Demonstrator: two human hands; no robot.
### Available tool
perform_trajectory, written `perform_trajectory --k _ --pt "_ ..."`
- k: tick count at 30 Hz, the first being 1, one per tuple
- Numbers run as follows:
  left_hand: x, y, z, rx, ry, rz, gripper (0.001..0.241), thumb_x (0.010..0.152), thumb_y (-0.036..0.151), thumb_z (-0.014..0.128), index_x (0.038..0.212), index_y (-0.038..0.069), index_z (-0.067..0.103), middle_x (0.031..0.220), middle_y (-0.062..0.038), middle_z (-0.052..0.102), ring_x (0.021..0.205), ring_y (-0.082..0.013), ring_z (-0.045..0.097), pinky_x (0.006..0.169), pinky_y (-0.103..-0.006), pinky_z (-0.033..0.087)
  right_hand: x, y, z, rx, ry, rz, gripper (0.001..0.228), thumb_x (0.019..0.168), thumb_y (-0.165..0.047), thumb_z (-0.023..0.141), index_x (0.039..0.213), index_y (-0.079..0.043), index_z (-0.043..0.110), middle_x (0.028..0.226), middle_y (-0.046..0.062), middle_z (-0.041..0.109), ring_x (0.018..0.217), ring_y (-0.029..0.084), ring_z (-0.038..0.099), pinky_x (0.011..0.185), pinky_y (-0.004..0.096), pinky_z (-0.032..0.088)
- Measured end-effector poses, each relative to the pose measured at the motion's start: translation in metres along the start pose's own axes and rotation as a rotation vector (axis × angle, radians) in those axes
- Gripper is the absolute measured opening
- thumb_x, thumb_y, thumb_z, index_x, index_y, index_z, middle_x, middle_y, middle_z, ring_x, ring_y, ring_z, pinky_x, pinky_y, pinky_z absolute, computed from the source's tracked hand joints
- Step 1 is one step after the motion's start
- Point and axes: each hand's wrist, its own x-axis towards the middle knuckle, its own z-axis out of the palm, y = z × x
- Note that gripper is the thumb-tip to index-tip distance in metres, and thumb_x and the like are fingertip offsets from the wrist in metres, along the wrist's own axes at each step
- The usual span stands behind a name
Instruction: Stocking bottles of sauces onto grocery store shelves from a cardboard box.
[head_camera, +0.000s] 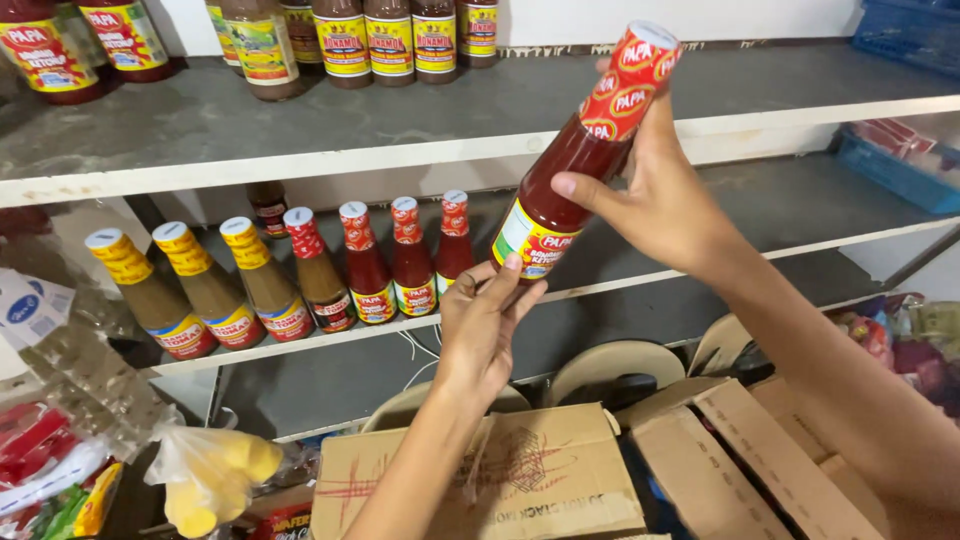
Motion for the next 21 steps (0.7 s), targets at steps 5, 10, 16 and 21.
perform_trajectory --k 5,10,16,21 --pt "0.004 -0.049 -0.002 0.011 0.024 -0.048 0.032 0.092 0.013 0.07 0.111 -0.01 0.059 0.106 -0.02 0.071 0.094 -0.0255 0.073 0.089 -0.0394 0.062 -0.039 0.045 -0.006 -0.017 0.064 0.096 0.1 0.096 -0.024 0.082 0.163 0.0 0.012 0.155 0.016 0.043 0.149 0.024 0.042 0.129 0.04 0.032" --pt "0.017 -0.109 -0.019 -0.039 0.135 -0.039 0.035 0.092 0.013 0.071 0.113 -0.01 0.056 0.109 -0.021 0.07 0.096 -0.026 0.073 0.091 -0.0415 0.063 -0.062 0.081 0.001 0.087 0.075 0.115 0.098 0.095 -0.021 0.08 0.161 0.001 0.012 0.153 0.015 0.042 0.147 0.022 0.04 0.125 0.04 0.031" --pt "0.031 -0.146 -0.031 -0.031 0.231 0.011 0.034 0.094 0.013 0.069 0.116 -0.005 0.052 0.112 -0.018 0.071 0.101 -0.0238 0.071 0.092 -0.0393 0.06 -0.083 0.135 0.02 0.29 0.086 0.171 0.087 0.095 -0.011 0.077 0.158 -0.002 0.017 0.154 0.014 0.039 0.145 0.021 0.04 0.122 0.039 0.036" --pt "0.075 -0.187 -0.069 -0.012 0.227 0.086 0.034 0.098 0.01 0.064 0.127 -0.004 0.053 0.119 -0.013 0.066 0.108 -0.0194 0.064 0.098 -0.0356 0.054 -0.095 0.159 0.045 0.342 0.101 0.225 0.081 0.094 -0.011 0.076 0.154 -0.002 0.022 0.14 0.014 0.052 0.128 0.02 0.055 0.107 0.037 0.051"
